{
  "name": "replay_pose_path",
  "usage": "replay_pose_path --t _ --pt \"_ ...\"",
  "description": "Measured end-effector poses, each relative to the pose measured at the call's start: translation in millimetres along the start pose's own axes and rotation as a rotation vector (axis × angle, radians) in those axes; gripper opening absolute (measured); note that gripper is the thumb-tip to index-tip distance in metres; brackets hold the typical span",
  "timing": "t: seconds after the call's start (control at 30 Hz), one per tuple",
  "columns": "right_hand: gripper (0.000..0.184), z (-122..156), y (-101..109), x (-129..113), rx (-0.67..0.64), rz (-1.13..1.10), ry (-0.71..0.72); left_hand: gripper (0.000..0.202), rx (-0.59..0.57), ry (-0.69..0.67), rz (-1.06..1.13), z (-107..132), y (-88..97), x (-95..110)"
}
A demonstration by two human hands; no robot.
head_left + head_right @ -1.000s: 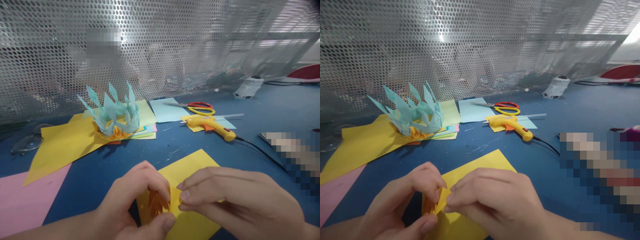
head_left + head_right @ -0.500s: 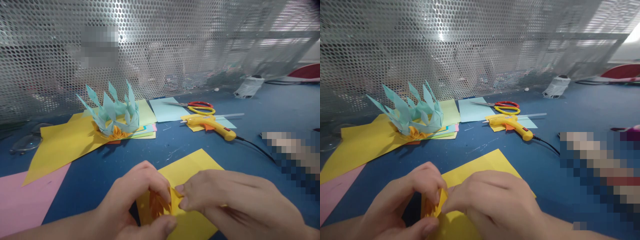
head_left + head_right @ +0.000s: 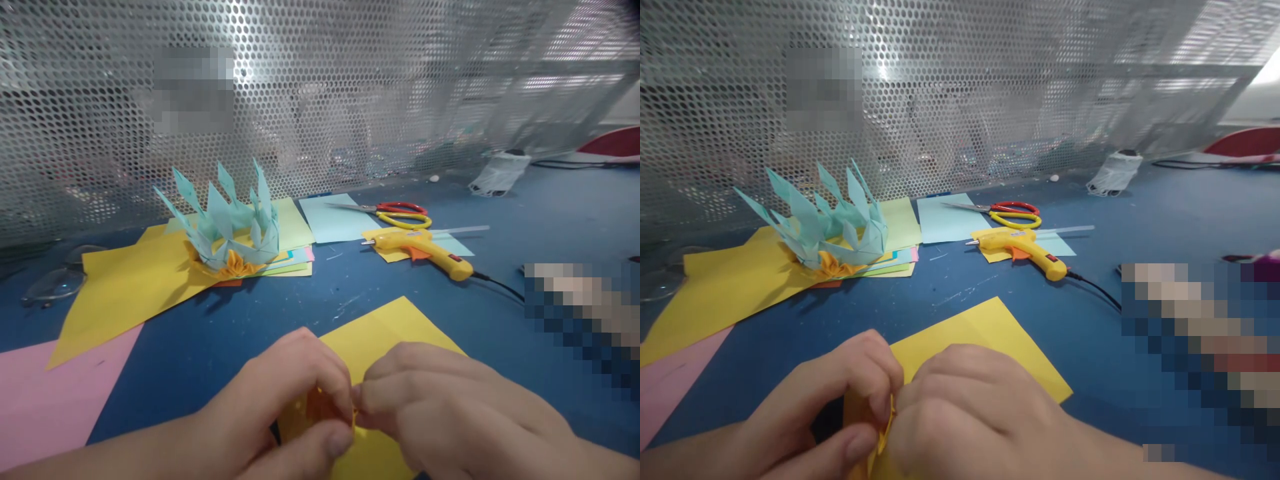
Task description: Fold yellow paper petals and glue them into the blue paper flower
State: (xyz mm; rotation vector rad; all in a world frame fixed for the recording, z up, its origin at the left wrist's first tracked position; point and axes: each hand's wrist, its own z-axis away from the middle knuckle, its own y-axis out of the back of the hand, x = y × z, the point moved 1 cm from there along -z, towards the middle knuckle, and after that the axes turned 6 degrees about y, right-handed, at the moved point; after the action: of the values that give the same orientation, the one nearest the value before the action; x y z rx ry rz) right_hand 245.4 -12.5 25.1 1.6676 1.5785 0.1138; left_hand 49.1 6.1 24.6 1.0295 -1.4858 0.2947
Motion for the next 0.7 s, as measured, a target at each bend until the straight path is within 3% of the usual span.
replay_pose_path --t 0.2,0.43,0.6,0.7 --pt "0.024 2 -2 4 0.034 0.008 0.027 0.007 0.027 0.214 0.064 0 0.5 -6" --pt "0.024 1 1 3 -0.014 0.050 0.012 0.006 0.110 0.212 0.109 -5 -0.4 -11" --pt "0.029 0 -1 3 0.037 0.021 0.057 0.011 0.061 0.344 0.244 -4 1.6 -16" --pt "0.030 -1 -1 3 -0.005 0.012 0.068 0.009 0.030 0.326 0.211 -5 2.8 -15"
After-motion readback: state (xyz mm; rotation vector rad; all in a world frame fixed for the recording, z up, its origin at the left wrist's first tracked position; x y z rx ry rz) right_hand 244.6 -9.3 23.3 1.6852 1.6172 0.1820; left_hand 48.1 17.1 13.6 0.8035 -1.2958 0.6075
